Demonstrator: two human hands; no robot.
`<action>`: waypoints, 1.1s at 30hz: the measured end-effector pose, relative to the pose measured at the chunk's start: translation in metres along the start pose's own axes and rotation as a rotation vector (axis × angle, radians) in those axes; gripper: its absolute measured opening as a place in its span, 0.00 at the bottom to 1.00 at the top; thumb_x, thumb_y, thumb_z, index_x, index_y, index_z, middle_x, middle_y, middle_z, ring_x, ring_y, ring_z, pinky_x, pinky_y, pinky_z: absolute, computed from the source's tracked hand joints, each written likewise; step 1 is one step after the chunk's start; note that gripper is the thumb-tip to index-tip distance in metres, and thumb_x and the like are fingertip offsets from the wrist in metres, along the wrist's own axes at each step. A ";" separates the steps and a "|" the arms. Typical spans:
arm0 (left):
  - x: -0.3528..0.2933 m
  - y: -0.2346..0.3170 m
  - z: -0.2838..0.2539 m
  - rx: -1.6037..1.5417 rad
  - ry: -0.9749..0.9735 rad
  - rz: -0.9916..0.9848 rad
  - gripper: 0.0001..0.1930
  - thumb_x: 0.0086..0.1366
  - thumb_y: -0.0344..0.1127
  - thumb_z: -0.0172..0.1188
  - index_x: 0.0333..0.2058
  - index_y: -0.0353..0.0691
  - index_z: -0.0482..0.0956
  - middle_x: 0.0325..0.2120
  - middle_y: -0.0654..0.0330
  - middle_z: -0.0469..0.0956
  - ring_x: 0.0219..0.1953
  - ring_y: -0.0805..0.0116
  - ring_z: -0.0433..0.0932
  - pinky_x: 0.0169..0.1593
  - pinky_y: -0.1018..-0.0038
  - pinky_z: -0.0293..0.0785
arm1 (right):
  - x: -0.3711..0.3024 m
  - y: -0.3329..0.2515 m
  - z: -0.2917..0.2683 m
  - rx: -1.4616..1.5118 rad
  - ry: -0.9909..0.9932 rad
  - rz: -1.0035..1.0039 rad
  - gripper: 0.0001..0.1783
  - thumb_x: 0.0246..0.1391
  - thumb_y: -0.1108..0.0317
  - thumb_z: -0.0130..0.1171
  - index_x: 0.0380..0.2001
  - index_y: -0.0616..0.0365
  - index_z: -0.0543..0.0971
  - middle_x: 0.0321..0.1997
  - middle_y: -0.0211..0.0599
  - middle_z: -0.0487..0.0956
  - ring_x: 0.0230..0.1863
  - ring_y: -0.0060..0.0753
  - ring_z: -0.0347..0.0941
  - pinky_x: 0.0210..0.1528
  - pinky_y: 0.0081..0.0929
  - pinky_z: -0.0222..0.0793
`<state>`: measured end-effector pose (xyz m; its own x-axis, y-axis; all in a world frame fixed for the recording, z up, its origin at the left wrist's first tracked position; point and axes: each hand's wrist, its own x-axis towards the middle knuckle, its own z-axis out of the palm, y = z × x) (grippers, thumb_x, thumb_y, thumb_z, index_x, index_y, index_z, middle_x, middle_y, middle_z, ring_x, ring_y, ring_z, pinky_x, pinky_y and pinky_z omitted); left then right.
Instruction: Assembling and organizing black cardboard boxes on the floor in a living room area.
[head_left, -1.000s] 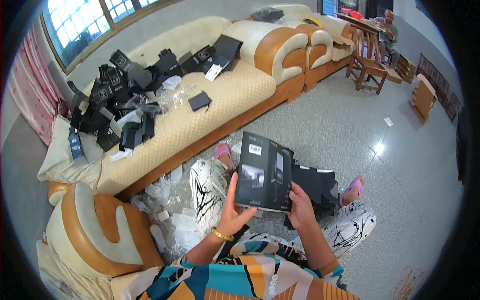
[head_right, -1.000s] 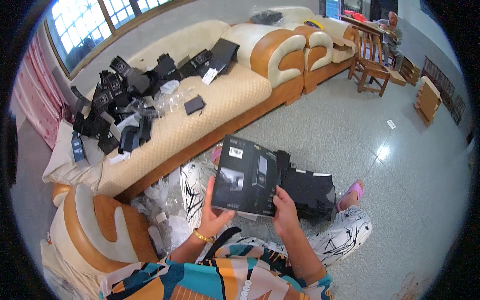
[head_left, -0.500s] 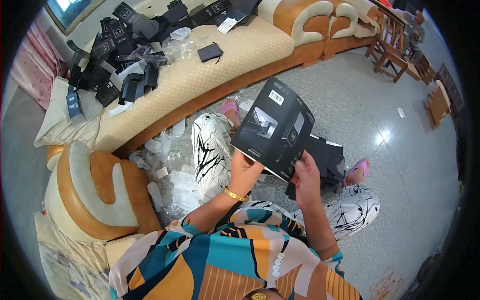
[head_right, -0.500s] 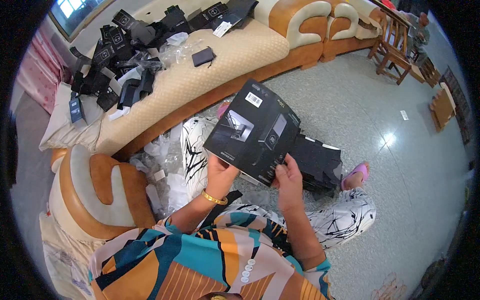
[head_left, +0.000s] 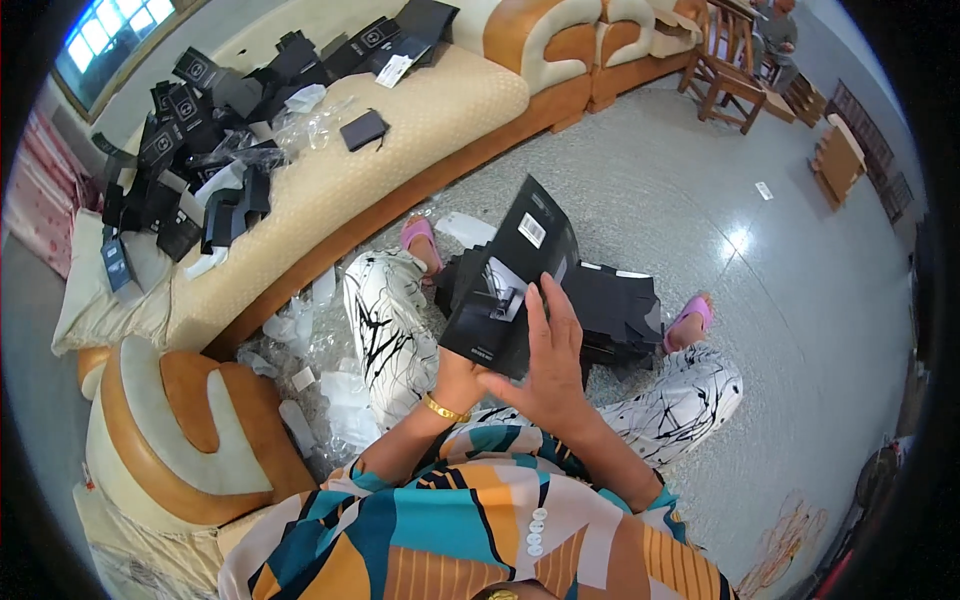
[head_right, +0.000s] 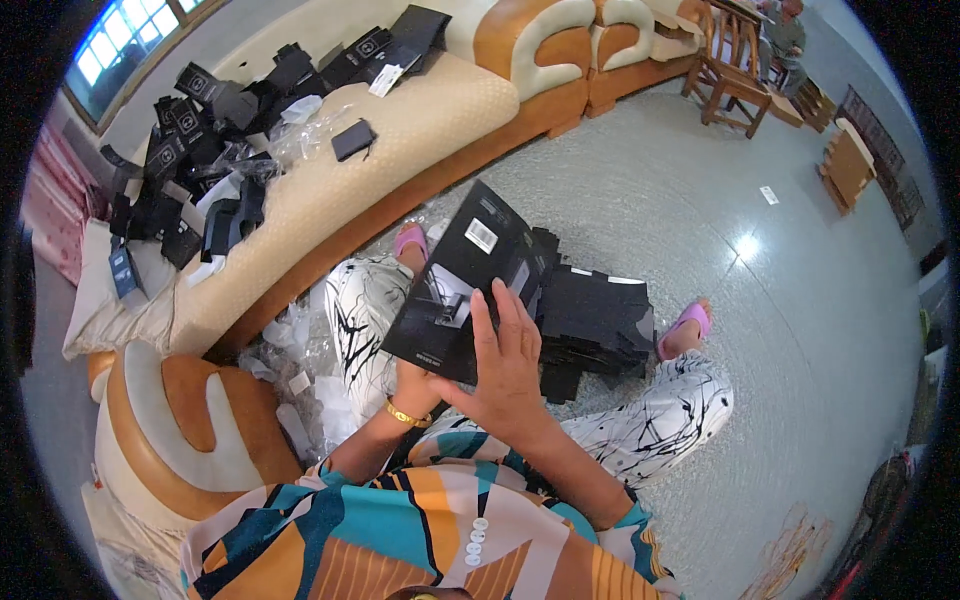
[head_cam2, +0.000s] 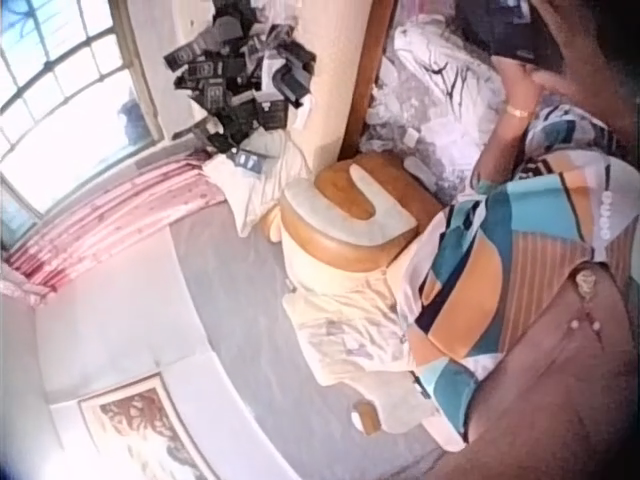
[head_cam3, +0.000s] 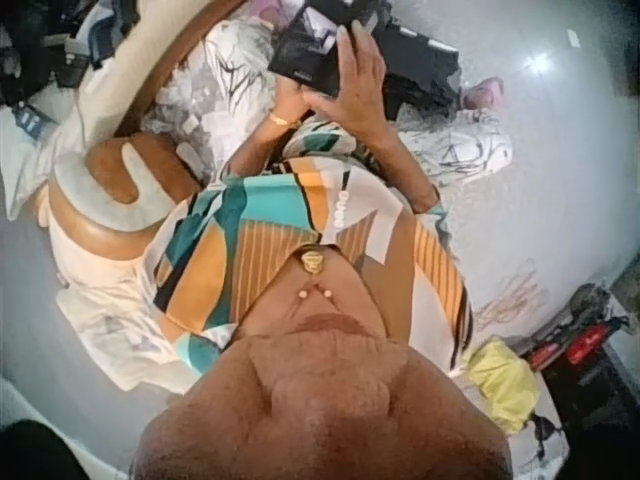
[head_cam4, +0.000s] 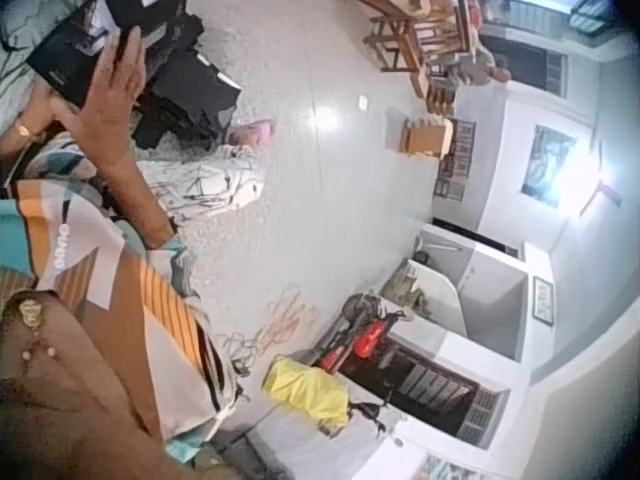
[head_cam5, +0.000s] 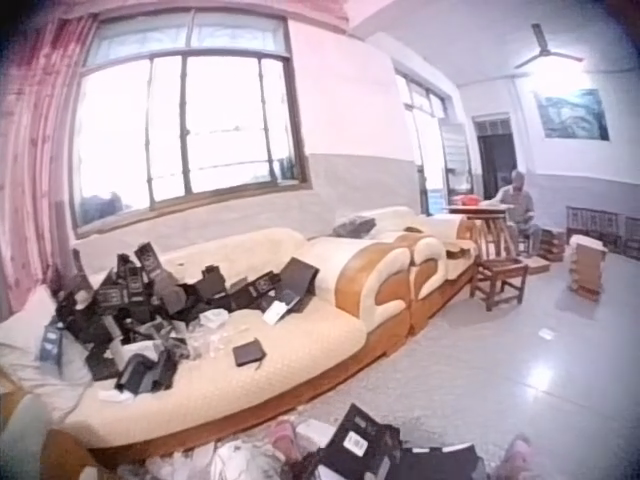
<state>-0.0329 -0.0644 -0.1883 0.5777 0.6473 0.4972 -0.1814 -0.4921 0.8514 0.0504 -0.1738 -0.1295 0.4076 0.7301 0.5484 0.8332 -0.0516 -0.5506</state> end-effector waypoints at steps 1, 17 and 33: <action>-0.001 0.000 -0.005 -0.002 -0.008 0.000 0.12 0.50 0.30 0.53 0.35 0.34 0.75 0.30 0.50 0.75 0.32 0.51 0.75 0.36 0.66 0.70 | -0.001 0.002 0.000 0.009 0.007 -0.012 0.53 0.31 0.54 0.66 0.58 0.64 0.50 0.60 0.57 0.50 0.59 0.54 0.50 0.57 0.43 0.46; 0.035 0.019 -0.028 0.334 0.059 -0.109 0.31 0.43 0.17 0.53 0.51 0.41 0.67 0.34 0.47 0.76 0.32 0.67 0.79 0.36 0.80 0.71 | -0.001 0.041 -0.011 -0.112 0.356 -0.010 0.29 0.31 0.83 0.43 0.46 0.68 0.67 0.44 0.51 0.71 0.45 0.49 0.67 0.48 0.37 0.61; 0.042 0.044 -0.007 0.431 0.051 0.304 0.27 0.34 0.16 0.51 0.40 0.35 0.75 0.37 0.51 0.76 0.35 0.55 0.75 0.39 0.71 0.71 | 0.005 0.016 -0.004 -0.183 0.462 0.010 0.32 0.47 0.71 0.51 0.55 0.67 0.55 0.55 0.52 0.62 0.57 0.51 0.56 0.57 0.40 0.49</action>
<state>-0.0223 -0.0550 -0.1288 0.5086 0.4606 0.7274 0.0153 -0.8496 0.5272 0.0672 -0.1737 -0.1325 0.5046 0.3532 0.7878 0.8633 -0.2057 -0.4608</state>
